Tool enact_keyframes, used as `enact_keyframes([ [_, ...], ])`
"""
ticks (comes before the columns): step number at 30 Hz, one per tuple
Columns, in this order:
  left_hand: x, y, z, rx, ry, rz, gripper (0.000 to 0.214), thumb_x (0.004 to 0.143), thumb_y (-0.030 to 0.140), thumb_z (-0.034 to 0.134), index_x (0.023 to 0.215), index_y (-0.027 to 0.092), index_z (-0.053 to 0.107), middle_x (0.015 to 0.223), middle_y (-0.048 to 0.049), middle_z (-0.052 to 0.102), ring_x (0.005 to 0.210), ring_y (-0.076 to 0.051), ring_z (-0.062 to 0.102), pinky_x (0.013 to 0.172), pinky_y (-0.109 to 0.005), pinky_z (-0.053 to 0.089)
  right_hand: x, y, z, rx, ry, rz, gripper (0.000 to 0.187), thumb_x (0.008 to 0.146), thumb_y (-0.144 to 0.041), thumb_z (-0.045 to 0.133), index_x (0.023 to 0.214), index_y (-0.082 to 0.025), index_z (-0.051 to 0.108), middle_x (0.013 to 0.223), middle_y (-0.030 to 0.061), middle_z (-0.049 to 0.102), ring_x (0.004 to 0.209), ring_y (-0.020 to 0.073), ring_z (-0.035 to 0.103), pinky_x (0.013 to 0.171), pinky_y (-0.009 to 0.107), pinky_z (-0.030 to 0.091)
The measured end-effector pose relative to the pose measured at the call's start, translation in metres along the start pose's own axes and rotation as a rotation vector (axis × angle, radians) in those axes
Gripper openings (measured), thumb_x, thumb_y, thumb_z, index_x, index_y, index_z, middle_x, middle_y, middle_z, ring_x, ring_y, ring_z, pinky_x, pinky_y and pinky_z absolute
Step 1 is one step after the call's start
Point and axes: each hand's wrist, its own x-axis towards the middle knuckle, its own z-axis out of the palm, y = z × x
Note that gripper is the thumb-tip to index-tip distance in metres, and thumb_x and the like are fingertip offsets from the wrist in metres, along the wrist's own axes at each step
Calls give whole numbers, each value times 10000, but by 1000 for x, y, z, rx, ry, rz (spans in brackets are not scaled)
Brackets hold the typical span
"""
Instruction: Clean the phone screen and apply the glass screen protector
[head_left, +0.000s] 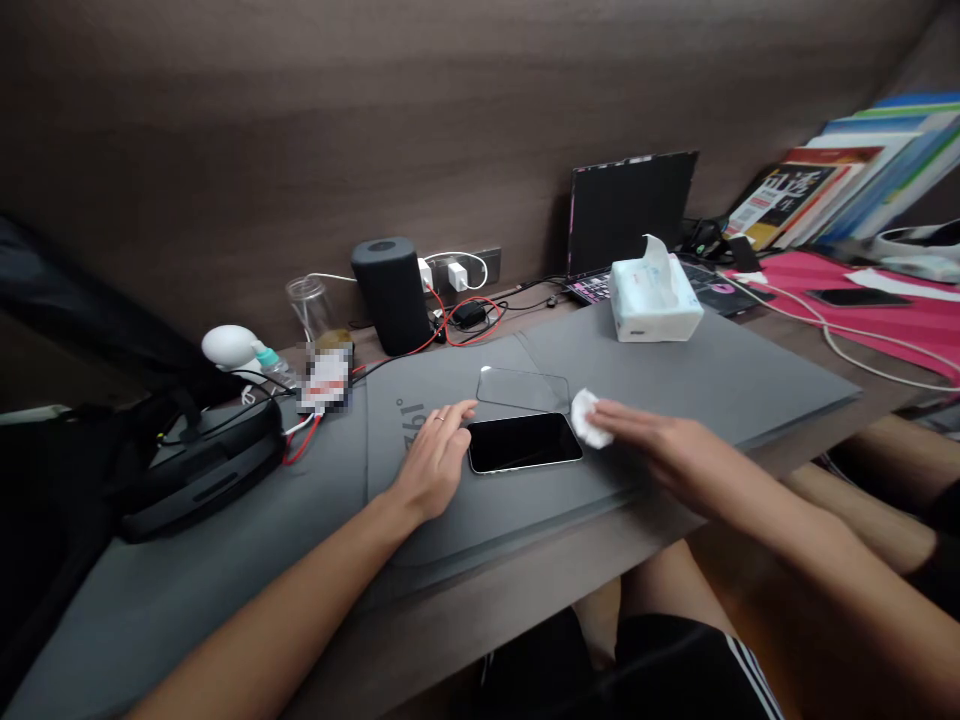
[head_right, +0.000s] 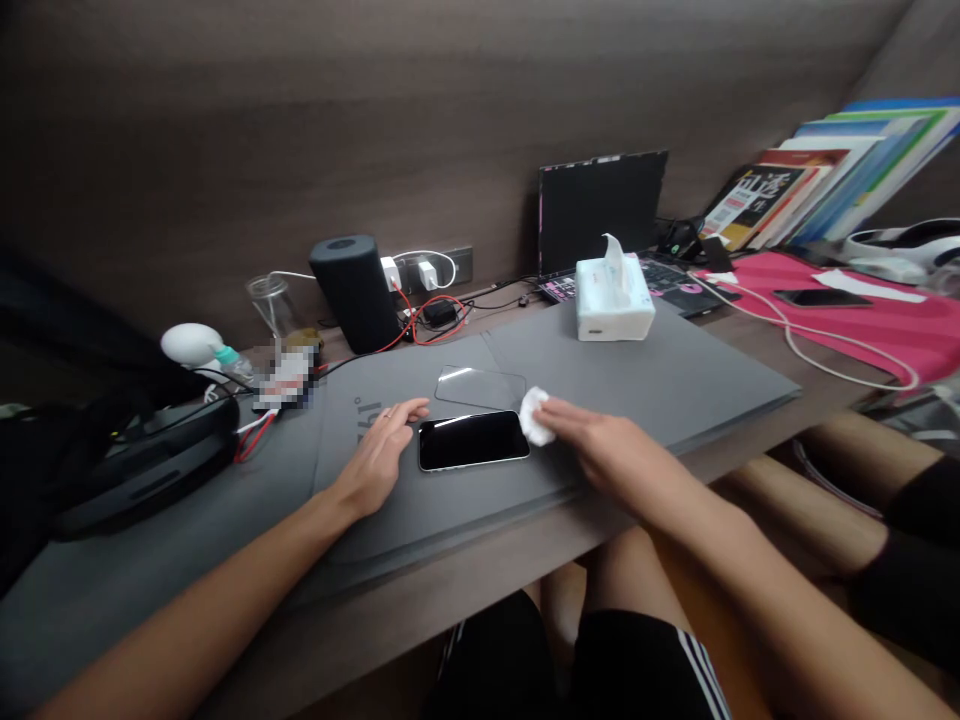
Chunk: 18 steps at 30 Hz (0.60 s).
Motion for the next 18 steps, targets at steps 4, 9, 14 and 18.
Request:
enact_keyframes([
  [4, 0, -1, 0, 7, -1, 7, 476, 930, 203, 274, 1349, 177, 499, 1271, -102, 605, 1195, -254, 522, 1059, -450, 391, 30, 31, -19, -201, 113, 182, 528, 882, -143, 417, 1375, -215, 592, 1481, 102, 539, 1298, 351, 559, 976, 519, 540],
  [9, 1, -3, 1, 11, -14, 9, 486, 890, 183, 313, 1344, 167, 486, 1295, -116, 587, 1218, -260, 509, 1067, -451, 385, 72, 35, -10, -273, -4, 200, 488, 874, -293, 531, 1341, -171, 605, 1329, 153, 652, 1189, 360, 626, 937, 508, 538],
  [14, 2, -3, 1, -3, -12, -10, 478, 906, 183, 290, 1345, 146, 476, 1305, -127, 569, 1233, -258, 494, 1077, -448, 370, 107, 3, 9, -185, -106, 242, 564, 898, -442, 582, 1368, -129, 572, 1195, 179, 699, 1076, 339, 664, 886, 439, 532],
  [18, 3, -3, 0, -2, 4, -29, 475, 910, 185, 297, 1346, 137, 480, 1320, -132, 563, 1243, -268, 482, 1095, -468, 351, 124, -1, 19, -164, -206, 262, 599, 824, -460, 683, 1305, -111, 604, 1145, 197, 669, 1068, 355, 634, 872, 433, 522],
])
